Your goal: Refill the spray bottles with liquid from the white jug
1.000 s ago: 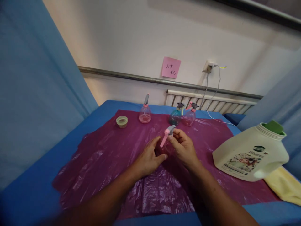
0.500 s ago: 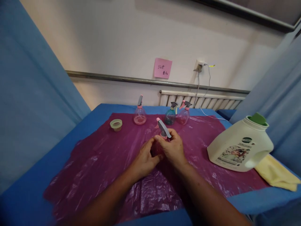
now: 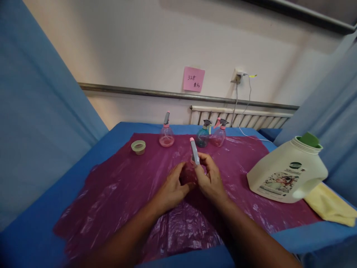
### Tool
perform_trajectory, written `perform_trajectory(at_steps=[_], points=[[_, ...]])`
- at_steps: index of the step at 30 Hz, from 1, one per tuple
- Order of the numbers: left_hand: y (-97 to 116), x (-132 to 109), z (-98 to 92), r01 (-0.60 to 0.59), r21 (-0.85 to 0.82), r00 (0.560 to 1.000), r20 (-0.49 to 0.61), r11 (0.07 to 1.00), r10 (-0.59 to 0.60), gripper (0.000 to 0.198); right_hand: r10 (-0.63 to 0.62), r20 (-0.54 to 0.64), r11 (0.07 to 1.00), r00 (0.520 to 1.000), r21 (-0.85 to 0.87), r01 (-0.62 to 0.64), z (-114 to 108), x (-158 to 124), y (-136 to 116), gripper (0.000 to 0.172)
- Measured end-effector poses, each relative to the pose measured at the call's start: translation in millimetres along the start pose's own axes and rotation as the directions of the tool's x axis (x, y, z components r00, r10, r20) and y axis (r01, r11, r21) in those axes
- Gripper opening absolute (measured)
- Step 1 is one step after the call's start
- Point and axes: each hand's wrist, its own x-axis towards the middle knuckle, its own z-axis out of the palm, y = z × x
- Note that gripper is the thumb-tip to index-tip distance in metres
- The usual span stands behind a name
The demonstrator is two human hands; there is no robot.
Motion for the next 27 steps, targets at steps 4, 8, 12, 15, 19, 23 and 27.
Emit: perform_trajectory(at_steps=[4,8,12,15,19,23,27], points=[[0,0,-0.8,-0.018,0.028,1.000,-0.003,0.999,0.018,0.072,-0.004,-0.035,1.000,0.999,0.008,0.004,-3,5,2,0.026],[-3,1,-0.2,-0.020,-0.008,1.000,0.007,1.000,0.020,0.071,0.054,-0.081,0.996,0.995,0.081,-0.048,4,11,4,0.031],[-5,2,-0.8,-0.039,-0.032,0.999,0.011,0.999,0.039,0.069,0.083,-0.080,0.987,0.993,0.142,-0.071,7,14,4,0.039],[-5,2,-2.2,-0.045,-0.037,0.999,0.014,0.998,0.046,0.069,0.025,-0.027,0.996,0.999,0.092,-0.023,4,14,-1,0.037],[-3,2,-3.6,-0.044,-0.037,0.999,0.031,0.998,0.045,0.064,-0.045,0.045,0.997,0.998,-0.055,0.047,-7,16,-12,0.024],[-5,1,-2.7,-0.025,0.016,1.000,0.001,1.000,0.025,0.070,-0.014,0.147,1.000,0.989,-0.010,0.015,-11,17,-11,0.031],[-6,0,-1.8,-0.003,0.035,1.000,0.004,0.999,0.003,0.078,0.065,0.130,0.985,0.989,0.152,-0.084,-5,13,3,0.040]])
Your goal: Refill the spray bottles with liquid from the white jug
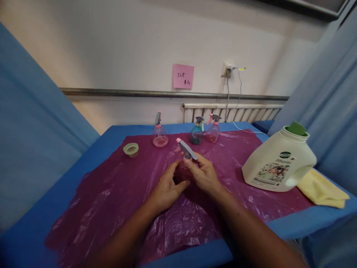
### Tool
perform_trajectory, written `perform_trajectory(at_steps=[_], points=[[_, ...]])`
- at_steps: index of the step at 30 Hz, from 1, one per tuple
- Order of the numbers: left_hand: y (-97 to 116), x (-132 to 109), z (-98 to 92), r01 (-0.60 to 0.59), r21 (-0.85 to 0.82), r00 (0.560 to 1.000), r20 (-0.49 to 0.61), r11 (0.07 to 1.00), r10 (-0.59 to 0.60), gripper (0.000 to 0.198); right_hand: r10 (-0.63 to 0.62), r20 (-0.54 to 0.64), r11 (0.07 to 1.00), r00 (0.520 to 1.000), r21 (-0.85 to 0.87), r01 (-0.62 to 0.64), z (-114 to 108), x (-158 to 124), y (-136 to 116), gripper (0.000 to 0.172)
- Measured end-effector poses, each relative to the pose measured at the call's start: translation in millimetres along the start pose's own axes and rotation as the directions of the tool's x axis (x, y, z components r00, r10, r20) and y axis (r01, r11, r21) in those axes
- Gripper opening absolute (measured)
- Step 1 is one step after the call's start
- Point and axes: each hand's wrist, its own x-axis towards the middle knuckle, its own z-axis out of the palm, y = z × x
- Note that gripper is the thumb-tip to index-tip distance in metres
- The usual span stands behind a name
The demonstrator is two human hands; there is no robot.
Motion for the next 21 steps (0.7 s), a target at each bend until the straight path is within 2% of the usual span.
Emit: perform_trajectory(at_steps=[3,5,8,12,17,21], points=[[3,0,-1.0,0.016,0.002,1.000,-0.003,1.000,-0.016,0.078,-0.005,-0.084,1.000,0.996,-0.006,0.004,7,-1,5,0.035],[5,1,-2.2,-0.013,-0.036,1.000,0.022,0.999,0.014,0.072,-0.005,-0.152,1.000,0.988,0.002,0.005,13,-1,5,0.033],[8,3,-3.8,-0.064,-0.106,0.995,0.063,0.992,0.071,0.063,0.027,-0.258,1.000,0.966,0.016,-0.024,23,0,1,0.039],[9,5,-5.1,-0.068,-0.124,0.995,0.065,0.990,0.077,0.067,0.088,-0.335,0.996,0.938,0.025,-0.085,38,5,-1,0.046],[6,6,-7.0,-0.028,-0.091,0.997,0.070,0.995,0.034,0.074,0.097,-0.344,0.994,0.934,-0.008,-0.106,45,8,-1,0.053],[-2,6,-5.3,-0.031,-0.131,0.998,0.052,0.991,0.038,0.068,0.049,-0.215,0.999,0.975,0.019,-0.046,32,1,-3,0.068]])
